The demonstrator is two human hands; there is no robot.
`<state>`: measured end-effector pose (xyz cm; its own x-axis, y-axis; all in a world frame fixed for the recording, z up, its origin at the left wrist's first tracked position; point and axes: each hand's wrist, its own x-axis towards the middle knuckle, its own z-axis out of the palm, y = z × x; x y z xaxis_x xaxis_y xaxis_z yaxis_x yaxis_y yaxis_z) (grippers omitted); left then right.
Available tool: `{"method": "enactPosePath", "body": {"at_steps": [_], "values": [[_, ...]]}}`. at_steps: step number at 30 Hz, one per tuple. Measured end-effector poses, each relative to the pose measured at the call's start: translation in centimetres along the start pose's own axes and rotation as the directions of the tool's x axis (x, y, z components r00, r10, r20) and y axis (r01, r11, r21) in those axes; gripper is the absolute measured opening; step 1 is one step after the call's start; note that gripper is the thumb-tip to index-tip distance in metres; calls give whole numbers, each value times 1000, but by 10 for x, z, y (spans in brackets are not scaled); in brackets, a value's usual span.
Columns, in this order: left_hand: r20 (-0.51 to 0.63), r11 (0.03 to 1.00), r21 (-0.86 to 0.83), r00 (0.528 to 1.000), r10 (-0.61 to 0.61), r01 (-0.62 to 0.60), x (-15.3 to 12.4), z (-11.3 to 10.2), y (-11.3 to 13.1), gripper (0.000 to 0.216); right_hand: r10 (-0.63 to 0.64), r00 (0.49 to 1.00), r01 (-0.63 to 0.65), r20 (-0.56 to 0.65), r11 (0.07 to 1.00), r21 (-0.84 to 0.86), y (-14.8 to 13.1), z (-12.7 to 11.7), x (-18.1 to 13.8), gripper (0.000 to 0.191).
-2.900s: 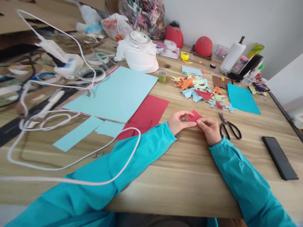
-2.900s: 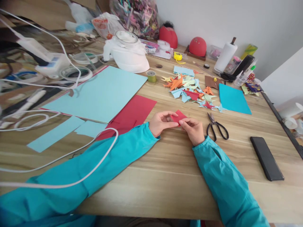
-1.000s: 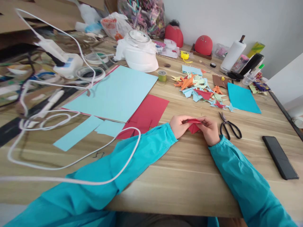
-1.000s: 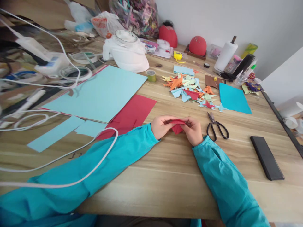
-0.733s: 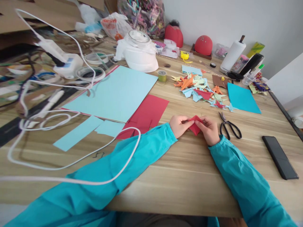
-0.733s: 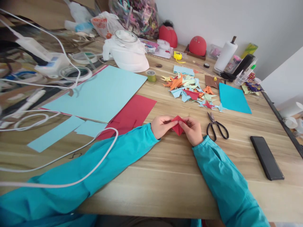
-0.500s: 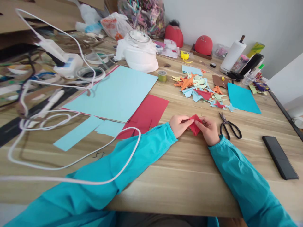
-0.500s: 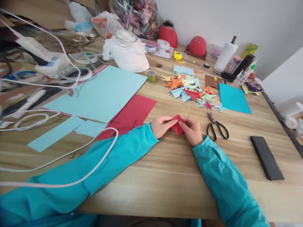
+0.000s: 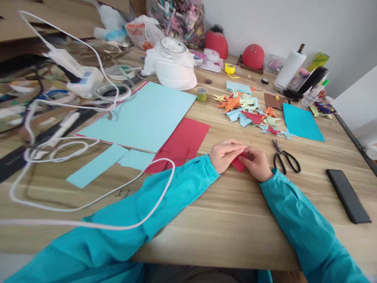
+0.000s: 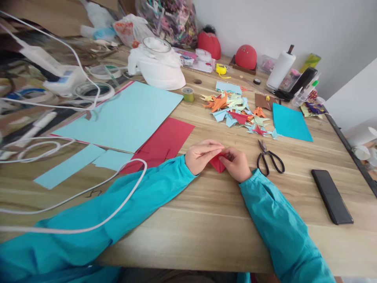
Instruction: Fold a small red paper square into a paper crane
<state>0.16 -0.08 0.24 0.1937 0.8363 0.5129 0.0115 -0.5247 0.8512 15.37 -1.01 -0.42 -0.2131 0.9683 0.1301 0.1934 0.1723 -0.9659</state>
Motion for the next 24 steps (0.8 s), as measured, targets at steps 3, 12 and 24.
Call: {"method": "enactPosePath", "body": {"at_steps": [3,12,24], "values": [[-86,999,-26,995,-41,39,1,-1,0,23,66,996,-62,-55,996,59,-3,0,1,22],[7,832,-365,895,-446,417,5,3,-6,35,171,968,-118,-181,956,269,-9,-3,1,24],[201,675,-513,838,-507,531,3,5,-12,38,142,959,-77,-245,963,257,-10,-2,3,24]]}}
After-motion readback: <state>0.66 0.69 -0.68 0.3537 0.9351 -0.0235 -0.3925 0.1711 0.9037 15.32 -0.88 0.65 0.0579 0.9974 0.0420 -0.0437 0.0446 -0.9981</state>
